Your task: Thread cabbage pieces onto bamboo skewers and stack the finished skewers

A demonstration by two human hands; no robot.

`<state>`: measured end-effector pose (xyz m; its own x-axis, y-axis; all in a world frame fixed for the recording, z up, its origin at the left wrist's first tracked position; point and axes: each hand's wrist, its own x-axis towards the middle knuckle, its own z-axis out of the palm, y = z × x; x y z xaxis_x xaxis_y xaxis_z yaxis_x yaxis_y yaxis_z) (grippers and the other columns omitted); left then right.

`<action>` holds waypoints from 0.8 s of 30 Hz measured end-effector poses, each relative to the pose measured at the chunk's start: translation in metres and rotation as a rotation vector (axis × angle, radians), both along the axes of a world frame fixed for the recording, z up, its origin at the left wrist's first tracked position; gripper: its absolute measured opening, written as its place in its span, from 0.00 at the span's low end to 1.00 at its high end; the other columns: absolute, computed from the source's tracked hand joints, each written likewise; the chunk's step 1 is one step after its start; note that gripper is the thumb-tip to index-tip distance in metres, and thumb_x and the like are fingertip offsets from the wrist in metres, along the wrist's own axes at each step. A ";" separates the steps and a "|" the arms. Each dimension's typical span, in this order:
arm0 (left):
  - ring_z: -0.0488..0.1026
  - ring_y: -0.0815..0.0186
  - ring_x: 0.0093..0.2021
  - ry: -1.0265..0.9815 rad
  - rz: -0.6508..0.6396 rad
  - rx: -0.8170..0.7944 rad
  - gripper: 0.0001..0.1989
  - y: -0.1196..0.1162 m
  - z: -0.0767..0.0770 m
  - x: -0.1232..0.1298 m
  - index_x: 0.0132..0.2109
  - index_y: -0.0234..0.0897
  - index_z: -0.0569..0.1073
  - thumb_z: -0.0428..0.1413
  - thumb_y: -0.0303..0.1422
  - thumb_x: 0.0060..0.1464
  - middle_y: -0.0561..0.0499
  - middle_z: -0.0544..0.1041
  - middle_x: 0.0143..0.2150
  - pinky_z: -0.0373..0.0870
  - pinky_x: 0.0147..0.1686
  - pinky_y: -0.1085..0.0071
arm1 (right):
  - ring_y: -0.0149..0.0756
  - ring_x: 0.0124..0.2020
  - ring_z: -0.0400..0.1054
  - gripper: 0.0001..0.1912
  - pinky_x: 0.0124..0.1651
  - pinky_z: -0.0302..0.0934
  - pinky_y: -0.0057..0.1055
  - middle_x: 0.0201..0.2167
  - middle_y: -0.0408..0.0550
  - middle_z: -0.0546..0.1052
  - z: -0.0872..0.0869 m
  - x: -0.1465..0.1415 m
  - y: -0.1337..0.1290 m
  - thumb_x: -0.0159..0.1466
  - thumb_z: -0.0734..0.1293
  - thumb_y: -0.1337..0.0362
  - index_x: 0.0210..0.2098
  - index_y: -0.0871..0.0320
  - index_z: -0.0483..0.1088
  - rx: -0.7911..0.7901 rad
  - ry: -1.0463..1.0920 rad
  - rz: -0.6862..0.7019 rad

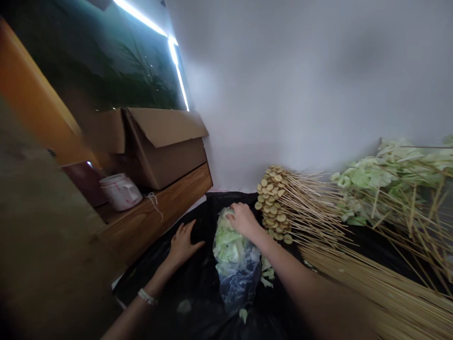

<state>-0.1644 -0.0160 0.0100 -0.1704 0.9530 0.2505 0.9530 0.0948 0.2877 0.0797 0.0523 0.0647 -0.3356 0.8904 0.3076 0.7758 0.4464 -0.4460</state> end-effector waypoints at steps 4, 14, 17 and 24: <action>0.70 0.56 0.56 0.065 -0.046 -0.187 0.27 0.004 -0.001 -0.033 0.57 0.42 0.69 0.56 0.26 0.48 0.46 0.74 0.55 0.66 0.52 0.61 | 0.53 0.51 0.63 0.24 0.48 0.56 0.42 0.47 0.63 0.72 -0.015 -0.029 0.006 0.57 0.69 0.55 0.49 0.64 0.70 -0.039 -0.172 -0.085; 0.66 0.53 0.56 0.159 0.124 0.004 0.22 0.016 0.035 -0.038 0.56 0.42 0.70 0.50 0.26 0.54 0.42 0.73 0.54 0.64 0.52 0.54 | 0.41 0.45 0.65 0.12 0.46 0.50 0.35 0.38 0.56 0.76 -0.028 -0.026 0.015 0.61 0.58 0.74 0.40 0.61 0.71 0.101 -0.287 0.011; 0.63 0.54 0.58 0.126 -0.027 0.151 0.18 -0.008 0.020 -0.009 0.55 0.42 0.70 0.50 0.34 0.58 0.43 0.70 0.57 0.63 0.54 0.56 | 0.42 0.43 0.65 0.11 0.43 0.51 0.34 0.38 0.56 0.75 -0.004 -0.029 0.020 0.60 0.59 0.73 0.41 0.61 0.68 0.189 -0.223 -0.018; 0.52 0.48 0.67 -0.056 -0.368 -0.204 0.35 -0.055 -0.036 -0.006 0.62 0.41 0.63 0.58 0.48 0.49 0.40 0.59 0.66 0.54 0.61 0.48 | 0.39 0.39 0.65 0.11 0.39 0.52 0.32 0.38 0.52 0.72 0.076 -0.039 0.030 0.65 0.52 0.71 0.43 0.59 0.63 0.394 0.021 -0.087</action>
<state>-0.1707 -0.0709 -0.0262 0.1822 0.9820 0.0504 0.9173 -0.1882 0.3509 0.0405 0.0823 0.1405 -0.2541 0.7277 0.6371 0.8109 0.5193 -0.2698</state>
